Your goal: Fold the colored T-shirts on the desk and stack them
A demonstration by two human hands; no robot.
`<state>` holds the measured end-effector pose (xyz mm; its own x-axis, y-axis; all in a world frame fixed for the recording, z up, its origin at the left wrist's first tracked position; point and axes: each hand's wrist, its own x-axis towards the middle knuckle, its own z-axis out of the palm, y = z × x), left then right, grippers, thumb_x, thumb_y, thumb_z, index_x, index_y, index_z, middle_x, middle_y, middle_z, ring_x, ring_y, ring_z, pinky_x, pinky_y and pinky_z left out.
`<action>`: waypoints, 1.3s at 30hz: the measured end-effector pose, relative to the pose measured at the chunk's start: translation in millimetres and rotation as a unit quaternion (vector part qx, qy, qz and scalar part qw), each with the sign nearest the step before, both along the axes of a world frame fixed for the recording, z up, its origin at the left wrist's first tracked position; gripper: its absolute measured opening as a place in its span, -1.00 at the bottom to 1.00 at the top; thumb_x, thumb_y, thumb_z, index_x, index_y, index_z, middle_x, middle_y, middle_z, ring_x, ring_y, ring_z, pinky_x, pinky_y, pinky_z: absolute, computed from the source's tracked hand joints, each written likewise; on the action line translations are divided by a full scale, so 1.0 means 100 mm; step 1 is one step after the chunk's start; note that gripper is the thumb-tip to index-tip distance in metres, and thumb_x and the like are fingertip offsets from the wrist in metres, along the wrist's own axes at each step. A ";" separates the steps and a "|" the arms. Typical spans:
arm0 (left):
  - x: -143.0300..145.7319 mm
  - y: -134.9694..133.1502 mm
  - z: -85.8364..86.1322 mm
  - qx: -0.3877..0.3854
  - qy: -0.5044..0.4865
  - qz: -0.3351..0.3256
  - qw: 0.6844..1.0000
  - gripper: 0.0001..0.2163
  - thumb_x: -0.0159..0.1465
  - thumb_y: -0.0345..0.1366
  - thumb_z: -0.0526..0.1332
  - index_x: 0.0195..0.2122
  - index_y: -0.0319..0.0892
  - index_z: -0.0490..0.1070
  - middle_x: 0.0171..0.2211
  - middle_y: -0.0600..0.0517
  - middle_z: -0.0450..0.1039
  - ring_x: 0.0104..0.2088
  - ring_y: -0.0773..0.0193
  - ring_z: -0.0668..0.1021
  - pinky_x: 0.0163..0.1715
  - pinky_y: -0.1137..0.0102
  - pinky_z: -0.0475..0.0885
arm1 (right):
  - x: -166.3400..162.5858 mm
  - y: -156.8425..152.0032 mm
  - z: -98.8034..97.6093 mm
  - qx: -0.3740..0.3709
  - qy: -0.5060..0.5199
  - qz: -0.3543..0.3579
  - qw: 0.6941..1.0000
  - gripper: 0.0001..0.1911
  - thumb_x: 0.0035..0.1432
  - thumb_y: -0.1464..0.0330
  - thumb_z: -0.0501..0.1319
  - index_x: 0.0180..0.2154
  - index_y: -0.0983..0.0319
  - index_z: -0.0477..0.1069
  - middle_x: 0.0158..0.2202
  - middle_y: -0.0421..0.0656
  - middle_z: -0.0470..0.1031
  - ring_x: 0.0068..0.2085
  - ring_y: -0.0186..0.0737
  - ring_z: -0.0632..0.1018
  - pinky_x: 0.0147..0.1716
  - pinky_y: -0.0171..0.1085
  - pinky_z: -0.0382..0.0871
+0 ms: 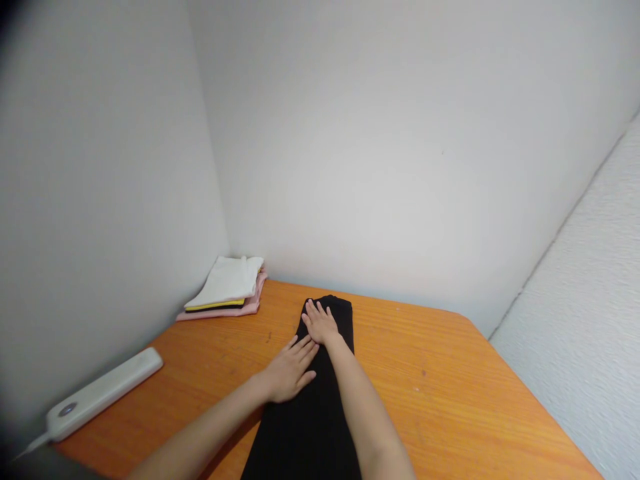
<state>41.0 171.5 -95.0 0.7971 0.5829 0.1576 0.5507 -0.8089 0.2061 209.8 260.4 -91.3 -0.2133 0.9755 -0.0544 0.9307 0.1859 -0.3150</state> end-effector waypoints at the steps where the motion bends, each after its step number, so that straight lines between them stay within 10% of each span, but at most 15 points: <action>1: 0.01 -0.01 0.02 -0.006 -0.003 0.004 1.000 -0.44 0.40 -0.04 -0.10 0.34 -0.21 0.03 0.36 -0.10 0.00 0.38 0.11 -0.01 0.34 0.11 -0.16 | -0.01 -0.02 0.02 0.004 -0.003 0.001 1.000 -0.36 0.39 0.11 -0.28 0.38 0.26 -0.19 0.41 -0.17 -0.26 0.39 -0.13 -0.20 0.31 0.00 -0.37; 7: 0.05 -0.05 0.13 -0.037 -0.026 0.011 0.999 -0.49 0.41 -0.08 -0.07 0.33 -0.12 0.06 0.36 -0.02 0.01 0.38 0.19 -0.02 0.35 0.16 -0.19 | 0.06 -0.36 0.25 0.048 -0.006 -0.006 0.999 -0.35 0.40 0.11 -0.29 0.37 0.33 -0.18 0.41 -0.09 -0.25 0.39 -0.13 -0.22 0.31 -0.03 -0.40; 12: -0.20 -0.09 0.41 -0.045 -0.081 0.049 0.994 -0.46 0.41 -0.14 -0.06 0.37 -0.15 -0.08 0.41 -0.03 -0.23 0.39 0.19 -0.11 0.35 0.14 -0.19 | 0.46 -1.26 0.34 0.116 -0.016 0.037 0.992 -0.33 0.38 0.07 -0.16 0.37 0.25 -0.14 0.41 -0.11 -0.23 0.39 -0.17 -0.22 0.33 -0.05 -0.41; 18: -0.82 -0.62 0.73 -0.144 -0.180 0.099 0.968 -0.60 0.41 -0.12 -0.02 0.20 -0.05 0.31 0.22 0.03 0.32 0.23 0.20 0.35 0.26 0.29 0.18 | 0.83 -2.71 0.35 0.075 -0.020 0.097 0.992 -0.31 0.34 0.04 -0.02 0.37 0.07 -0.20 0.40 -0.16 -0.17 0.39 -0.16 -0.12 0.34 0.00 -0.26; 24: -1.07 -1.61 0.40 -0.083 -0.092 0.016 0.992 -0.34 0.21 0.13 0.20 0.30 0.12 0.10 0.32 -0.01 0.13 0.31 0.06 0.22 0.31 -0.03 0.01 | 0.72 -3.48 0.33 0.053 -0.021 0.181 0.982 0.14 -0.03 -0.06 0.34 0.38 0.12 -0.25 0.39 -0.06 -0.15 0.37 0.00 -0.05 0.33 -0.01 -0.12; 27: -1.13 -1.88 0.18 -0.034 -0.037 -0.018 0.999 -0.03 0.01 0.15 0.36 0.37 0.06 -0.10 0.38 -0.12 -0.06 0.34 -0.10 0.11 0.27 -0.18 -0.04 | 0.60 -3.60 0.16 0.084 -0.070 0.157 0.981 0.04 0.03 0.25 0.34 0.38 0.15 -0.23 0.40 -0.09 -0.21 0.37 0.01 -0.05 0.32 -0.01 -0.03; 32: -1.18 -1.92 -0.04 0.060 -0.019 -0.003 0.998 -0.19 0.13 -0.64 0.07 0.37 0.09 -0.09 0.37 0.03 -0.03 0.34 0.12 0.14 0.30 0.05 0.13 | 0.43 -3.62 -0.15 0.153 -0.115 0.095 0.977 0.03 -0.21 0.66 0.05 0.36 0.19 -0.06 0.39 -0.15 -0.18 0.37 -0.05 -0.02 0.31 -0.01 0.07; 39: -1.34 -1.97 -0.27 0.022 -0.140 -0.035 0.989 -0.51 0.07 -0.53 0.04 0.03 -0.05 0.40 0.23 -0.01 0.30 0.24 0.11 0.33 0.26 0.07 0.23 | 0.47 -3.77 -0.24 0.180 -0.081 0.096 0.976 -0.23 -0.14 0.62 0.03 0.16 0.14 0.35 0.30 -0.12 0.18 0.31 -0.01 0.18 0.22 0.06 0.22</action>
<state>-92.6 -25.0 -122.0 0.7567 0.5162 0.4012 0.4198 -0.8541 0.3072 256.5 -116.6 -115.3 -0.4103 0.8810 0.2357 0.9002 0.4326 -0.0500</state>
